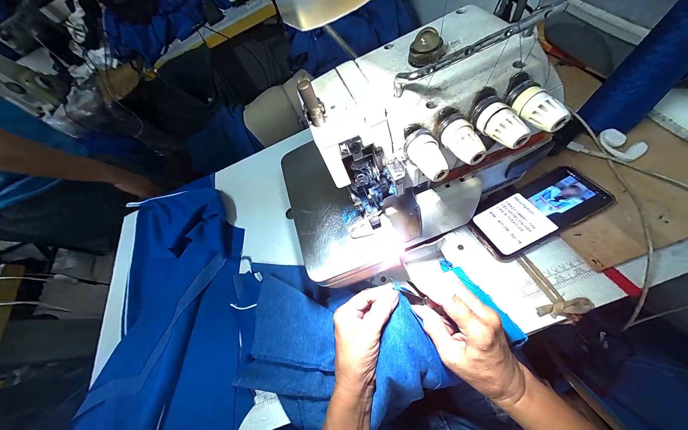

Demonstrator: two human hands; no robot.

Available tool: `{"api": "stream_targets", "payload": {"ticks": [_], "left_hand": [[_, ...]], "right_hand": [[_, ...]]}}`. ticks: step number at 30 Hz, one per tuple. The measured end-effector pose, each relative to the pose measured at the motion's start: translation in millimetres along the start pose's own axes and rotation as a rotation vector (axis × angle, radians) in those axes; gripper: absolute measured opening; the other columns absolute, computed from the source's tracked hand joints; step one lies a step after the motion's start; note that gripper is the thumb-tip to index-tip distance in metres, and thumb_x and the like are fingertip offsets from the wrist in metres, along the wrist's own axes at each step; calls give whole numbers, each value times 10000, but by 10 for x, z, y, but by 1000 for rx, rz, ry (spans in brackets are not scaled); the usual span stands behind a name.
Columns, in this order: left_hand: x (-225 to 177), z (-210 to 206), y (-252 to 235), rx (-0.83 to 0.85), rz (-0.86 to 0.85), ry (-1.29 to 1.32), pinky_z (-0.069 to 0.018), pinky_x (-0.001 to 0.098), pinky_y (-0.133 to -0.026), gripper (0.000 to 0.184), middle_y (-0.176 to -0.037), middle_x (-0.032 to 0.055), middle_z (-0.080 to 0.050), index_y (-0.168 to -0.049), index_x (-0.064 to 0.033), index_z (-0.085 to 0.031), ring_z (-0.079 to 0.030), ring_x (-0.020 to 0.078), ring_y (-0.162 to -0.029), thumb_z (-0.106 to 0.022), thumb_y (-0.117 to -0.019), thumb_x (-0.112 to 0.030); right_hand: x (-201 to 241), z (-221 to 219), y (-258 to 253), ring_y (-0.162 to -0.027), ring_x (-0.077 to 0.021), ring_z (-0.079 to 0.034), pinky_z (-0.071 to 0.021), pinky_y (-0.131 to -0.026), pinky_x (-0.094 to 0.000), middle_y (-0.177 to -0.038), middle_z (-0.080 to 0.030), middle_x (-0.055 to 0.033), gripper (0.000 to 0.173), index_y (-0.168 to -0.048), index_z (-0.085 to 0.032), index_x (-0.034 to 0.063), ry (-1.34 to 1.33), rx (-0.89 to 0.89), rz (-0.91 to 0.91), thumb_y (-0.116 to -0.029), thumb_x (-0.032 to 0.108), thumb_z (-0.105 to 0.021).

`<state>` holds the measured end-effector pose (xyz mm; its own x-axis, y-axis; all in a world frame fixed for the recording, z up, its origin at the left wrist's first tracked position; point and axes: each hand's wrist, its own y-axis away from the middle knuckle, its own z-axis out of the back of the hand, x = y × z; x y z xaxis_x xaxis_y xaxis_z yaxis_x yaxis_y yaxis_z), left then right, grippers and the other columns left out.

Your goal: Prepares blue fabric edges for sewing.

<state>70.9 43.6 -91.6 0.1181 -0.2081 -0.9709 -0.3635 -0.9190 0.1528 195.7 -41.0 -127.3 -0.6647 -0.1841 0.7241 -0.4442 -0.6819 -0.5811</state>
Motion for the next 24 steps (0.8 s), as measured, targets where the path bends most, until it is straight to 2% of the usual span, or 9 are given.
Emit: {"api": "stream_targets", "payload": {"ticks": [9,11,13,15,17,19,20,22,24], "left_hand": [[18,8,3,16,-28,-3,-589,218,-720,100,-797,82,-738,-874,14,-772,-703,82,-747,-673,-888,27],[24,6,3,38,-45,-43,-587,216,-731,91,-794,68,-735,-851,6,-770,-696,73,-750,-685,-876,27],[23,0,5,48,-59,-75,-585,212,-738,90,-793,54,-733,-832,-8,-769,-693,68,-756,-691,-868,20],[30,3,-2,68,-80,-101,-584,215,-753,82,-800,46,-733,-831,-15,-771,-693,69,-767,-701,-868,10],[57,11,0,97,-126,-145,-589,225,-793,69,-818,33,-738,-842,-28,-779,-701,74,-798,-714,-855,-7],[86,16,-6,127,-175,-165,-597,243,-821,52,-838,41,-744,-866,-24,-778,-711,89,-825,-729,-848,-22],[95,8,0,129,-189,-163,-600,246,-813,50,-839,47,-744,-879,-16,-770,-713,93,-821,-738,-841,-22],[117,-22,15,127,-218,-131,-585,225,-731,91,-817,47,-722,-907,-2,-724,-688,81,-762,-764,-825,-14],[134,-33,1,149,-275,-113,-550,195,-683,110,-809,19,-702,-913,-6,-713,-652,46,-734,-781,-829,-29]], "right_hand": [[6,-5,-6,-779,-28,-617,-525,-701,-156,-937,-691,-35,263,-1167,-748,59,11,11,-13,-945,134,-628],[-7,-8,-15,-813,-27,-630,-539,-742,-148,-960,-694,-48,269,-1177,-735,32,-35,-15,-27,-948,124,-628],[-13,8,-25,-870,-19,-639,-544,-809,-148,-1021,-699,-58,292,-1207,-693,-1,-108,-41,-90,-954,134,-640],[-11,54,-59,-878,0,-642,-547,-798,-159,-1022,-703,-16,347,-1214,-682,18,-163,-12,-226,-934,223,-674],[6,108,-155,-773,43,-608,-514,-681,-128,-926,-698,61,331,-1115,-726,90,-223,61,-354,-872,314,-740],[20,125,-271,-630,34,-544,-450,-560,-131,-750,-634,95,157,-922,-732,152,-304,160,-450,-860,292,-769],[37,125,-309,-581,17,-514,-418,-522,-145,-678,-587,88,131,-823,-699,158,-335,198,-498,-875,264,-756],[43,130,-336,-583,29,-513,-422,-533,-135,-659,-571,93,149,-788,-691,156,-325,212,-499,-897,250,-730],[17,102,-344,-669,69,-553,-467,-614,-112,-727,-618,98,122,-822,-697,115,-296,102,-381,-907,202,-688]]}}
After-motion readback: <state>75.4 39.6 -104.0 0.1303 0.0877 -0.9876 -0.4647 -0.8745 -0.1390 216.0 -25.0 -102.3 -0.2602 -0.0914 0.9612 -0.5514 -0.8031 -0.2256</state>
